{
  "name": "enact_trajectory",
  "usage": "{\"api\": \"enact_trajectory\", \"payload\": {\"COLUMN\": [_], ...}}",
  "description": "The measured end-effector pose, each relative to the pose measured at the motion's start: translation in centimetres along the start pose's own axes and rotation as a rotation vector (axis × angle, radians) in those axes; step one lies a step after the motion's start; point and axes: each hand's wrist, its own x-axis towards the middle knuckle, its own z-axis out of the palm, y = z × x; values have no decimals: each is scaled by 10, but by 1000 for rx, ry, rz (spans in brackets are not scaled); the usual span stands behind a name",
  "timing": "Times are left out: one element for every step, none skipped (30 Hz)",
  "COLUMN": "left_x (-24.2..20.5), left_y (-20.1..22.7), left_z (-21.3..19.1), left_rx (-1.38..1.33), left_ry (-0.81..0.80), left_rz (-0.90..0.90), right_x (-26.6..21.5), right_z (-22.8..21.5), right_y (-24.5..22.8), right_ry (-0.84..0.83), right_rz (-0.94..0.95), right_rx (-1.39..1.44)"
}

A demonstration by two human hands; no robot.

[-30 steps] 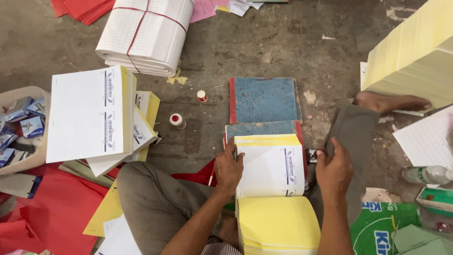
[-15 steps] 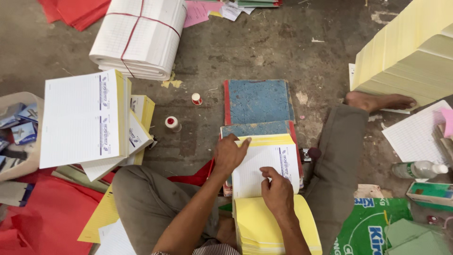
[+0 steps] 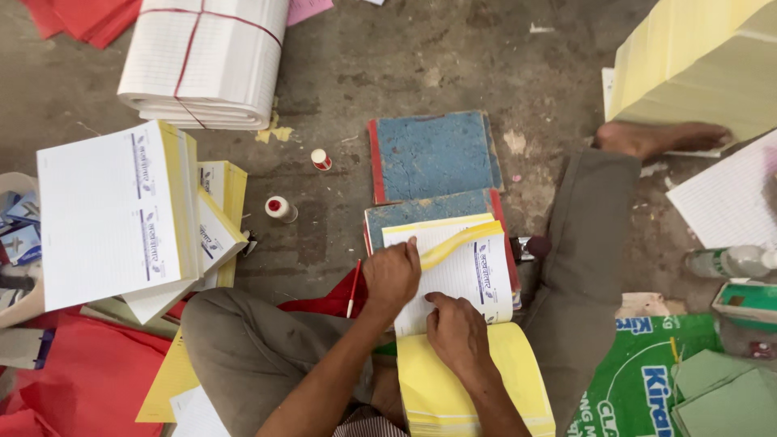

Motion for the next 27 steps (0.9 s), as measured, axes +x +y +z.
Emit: {"api": "enact_trajectory", "payload": {"left_x": [-2,-3,-6,-5,2,9,10,4,4,0,6,9,14,19,20,32,31,28,28,27,20,10,-5,-21,-35,-51,-67], "left_y": [0,0,1,0,-1,-2,-6,-11,-10,-11,-10,-8,-1,6,7,6,1,-6,-13,-19,-30,-38,-45,-53,-57,-61,-61], "left_z": [2,4,8,10,13,17,21,23,25,26,27,23,16,7,-4,-15,-25,-35,-47,-58,-72,-82,-88,-93,-96,-99,-99], "left_rx": [-7,-14,-29,0,26,53,66,78,83,95,103,112,114,114,118,119,125,131,49,-30,-97,-134,-174,-215,-262,-309,-303], "left_ry": [64,127,183,147,123,99,111,123,148,112,98,85,97,109,103,133,140,148,284,421,558,530,505,480,444,408,334], "left_rz": [74,148,216,210,200,190,201,212,226,211,217,222,189,156,123,124,102,79,155,231,302,283,260,237,246,257,228], "right_x": [1,3,1,-2,0,3,1,-4,-3,-7,-2,-1,4,9,9,12,9,9,14,21,31,42,52,66,83,95,103], "right_z": [0,0,-1,-1,-3,-4,-2,2,5,6,7,5,-1,-11,-19,-27,-34,-44,-57,-71,-80,-86,-87,-82,-76,-65,-55], "right_y": [-2,-3,-3,-4,-3,-1,-1,-2,0,2,1,-2,-1,2,6,13,25,40,55,72,86,101,116,128,139,147,157], "right_ry": [-25,-8,2,12,0,-12,-18,-12,3,18,6,-5,-1,-24,-55,-87,-14,60,277,493,535,576,542,509,484,400,316], "right_rz": [6,-19,-37,-55,-70,-85,-101,-97,-102,-107,-98,-88,-83,-76,-56,-38,94,225,103,-21,17,56,14,-31,-79,-40,6], "right_rx": [0,15,24,34,39,45,52,67,71,75,57,38,18,50,92,134,142,151,142,136,105,75,-66,-205,-345,-326,-310]}}
